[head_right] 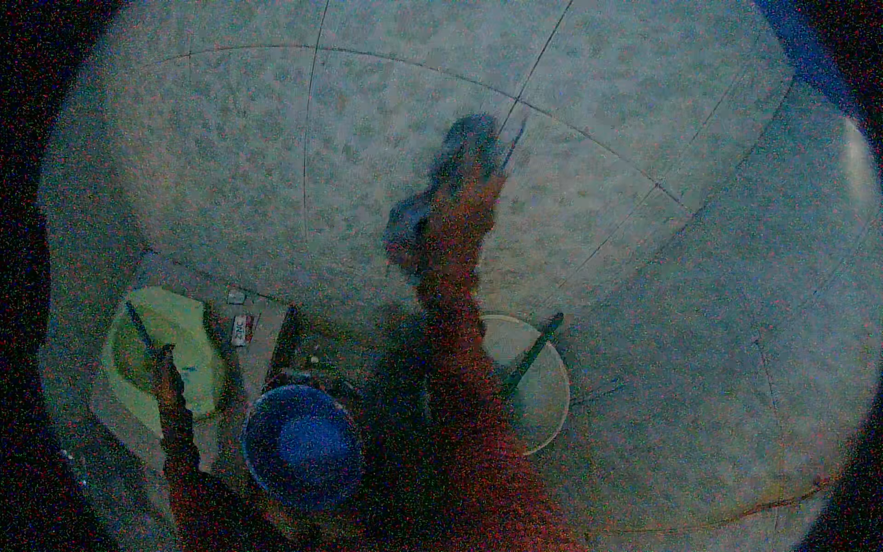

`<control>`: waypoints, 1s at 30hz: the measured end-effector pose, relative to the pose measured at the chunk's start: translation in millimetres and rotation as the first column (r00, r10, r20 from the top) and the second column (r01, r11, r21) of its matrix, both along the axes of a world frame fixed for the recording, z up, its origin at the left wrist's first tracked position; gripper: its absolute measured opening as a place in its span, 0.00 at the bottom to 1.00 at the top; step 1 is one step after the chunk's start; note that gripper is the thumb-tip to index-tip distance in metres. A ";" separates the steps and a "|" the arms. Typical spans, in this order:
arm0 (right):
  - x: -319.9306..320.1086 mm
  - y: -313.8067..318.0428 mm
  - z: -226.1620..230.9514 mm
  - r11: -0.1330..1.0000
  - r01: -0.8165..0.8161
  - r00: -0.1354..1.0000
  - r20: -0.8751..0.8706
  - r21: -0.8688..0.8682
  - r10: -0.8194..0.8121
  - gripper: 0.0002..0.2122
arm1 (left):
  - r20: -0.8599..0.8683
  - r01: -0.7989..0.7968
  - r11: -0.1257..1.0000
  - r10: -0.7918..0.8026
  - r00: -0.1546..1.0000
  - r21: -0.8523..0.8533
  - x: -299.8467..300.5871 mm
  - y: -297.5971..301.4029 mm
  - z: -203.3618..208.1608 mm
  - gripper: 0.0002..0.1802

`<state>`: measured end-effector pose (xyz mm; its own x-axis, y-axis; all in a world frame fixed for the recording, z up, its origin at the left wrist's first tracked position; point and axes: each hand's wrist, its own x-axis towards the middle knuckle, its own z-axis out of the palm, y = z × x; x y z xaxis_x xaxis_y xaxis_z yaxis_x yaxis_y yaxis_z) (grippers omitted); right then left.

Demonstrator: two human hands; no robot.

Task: The person wipes the tiled walls of a bathroom with a cloth, focusing on the area around a wall-mounted water heater and near the floor. They use a blue bucket and a green ladle to transfer water during the cleaning process.

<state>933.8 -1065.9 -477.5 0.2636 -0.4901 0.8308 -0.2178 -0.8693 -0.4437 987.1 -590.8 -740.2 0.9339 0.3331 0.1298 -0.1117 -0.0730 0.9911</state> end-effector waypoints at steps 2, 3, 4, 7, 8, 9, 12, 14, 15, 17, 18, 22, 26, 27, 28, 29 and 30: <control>5.8 12.7 -59.0 0.984 -0.179 0.969 -0.179 -0.020 0.173 0.27 | -0.029 -0.007 0.999 0.006 1.000 -0.053 -6.1 -0.5 14.4 0.13; 0.2 10.5 -52.6 0.983 -0.184 0.964 -0.195 0.007 0.182 0.27 | -0.020 0.033 0.995 -0.035 0.999 -0.093 -6.6 -10.3 21.0 0.12; -6.0 7.0 -45.6 0.981 -0.190 0.958 -0.211 0.036 0.193 0.27 | -0.009 0.071 0.989 -0.073 0.997 -0.131 -7.1 -20.0 26.8 0.12; -9.2 -3.6 4.0 0.988 -0.150 0.984 -0.086 0.042 0.153 0.26 | 0.082 0.074 0.997 -0.073 0.994 -0.015 2.5 -19.1 14.5 0.11; -8.1 -19.3 25.3 0.994 -0.111 0.993 0.033 0.002 0.111 0.27 | 0.106 0.088 0.996 -0.088 0.991 0.002 3.3 -29.4 14.5 0.11; -0.5 -19.7 40.7 0.997 -0.077 0.996 0.049 -0.018 0.077 0.27 | 0.129 0.094 0.995 -0.097 0.987 0.028 2.3 -30.3 13.5 0.11; 1.2 -7.6 41.2 0.999 -0.019 0.999 -0.050 -0.044 0.016 0.28 | 0.198 0.105 0.991 -0.119 0.973 0.081 2.4 -24.2 2.8 0.12; -0.6 9.7 -0.8 0.996 -0.062 0.968 -0.247 -0.070 0.043 0.29 | 0.262 0.086 0.994 -0.102 0.960 0.073 14.3 -23.2 -15.8 0.12; -6.4 10.9 -18.3 0.988 -0.155 0.899 -0.418 -0.018 0.134 0.28 | 0.103 0.052 0.998 -0.054 0.993 0.029 20.2 -17.6 -22.0 0.12; -12.1 8.3 -28.3 0.979 -0.200 0.841 -0.504 0.045 0.195 0.28 | 0.004 0.037 0.999 -0.037 0.999 -0.021 26.9 -6.6 -32.1 0.13; -19.5 -4.5 -21.1 0.988 -0.153 0.884 -0.442 0.036 0.153 0.28 | 0.060 0.072 0.997 -0.070 0.996 -0.039 28.2 -10.4 -41.7 0.13; -24.5 -72.4 56.3 1.000 0.011 0.994 0.106 -0.023 -0.008 0.26 | 0.174 0.074 0.993 -0.090 0.981 0.096 8.1 -20.5 -5.4 0.13; -38.4 -88.2 50.7 0.939 0.045 0.993 0.120 -0.342 -0.004 0.27 | -0.041 0.077 0.997 -0.077 0.996 -0.011 4.9 -45.4 4.8 0.13; -33.3 -73.3 24.3 0.985 0.012 0.999 -0.027 -0.171 -0.017 0.27 | -0.022 0.080 0.996 -0.081 0.997 -0.035 4.6 -36.4 -0.5 0.13; -33.5 -60.2 3.8 1.000 0.004 0.986 -0.169 0.006 -0.003 0.26 | 0.005 0.087 0.994 -0.087 0.996 -0.059 7.8 -29.8 -7.5 0.12; -32.1 -55.5 -5.9 1.000 -0.021 0.986 -0.165 -0.008 0.019 0.26 | 0.039 0.096 0.991 -0.093 0.995 -0.092 15.0 -22.8 -14.7 0.12; -37.0 -59.0 -11.6 0.999 -0.026 0.986 -0.166 -0.036 0.020 0.26 | 0.161 0.082 0.997 -0.078 0.984 -0.016 20.2 -30.8 -12.9 0.11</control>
<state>896.8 -1124.9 -489.1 0.4098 -0.4515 0.7926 -0.2653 -0.8904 -0.3699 1007.3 -621.7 -753.1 0.9255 0.2625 0.2730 -0.2736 -0.0351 0.9612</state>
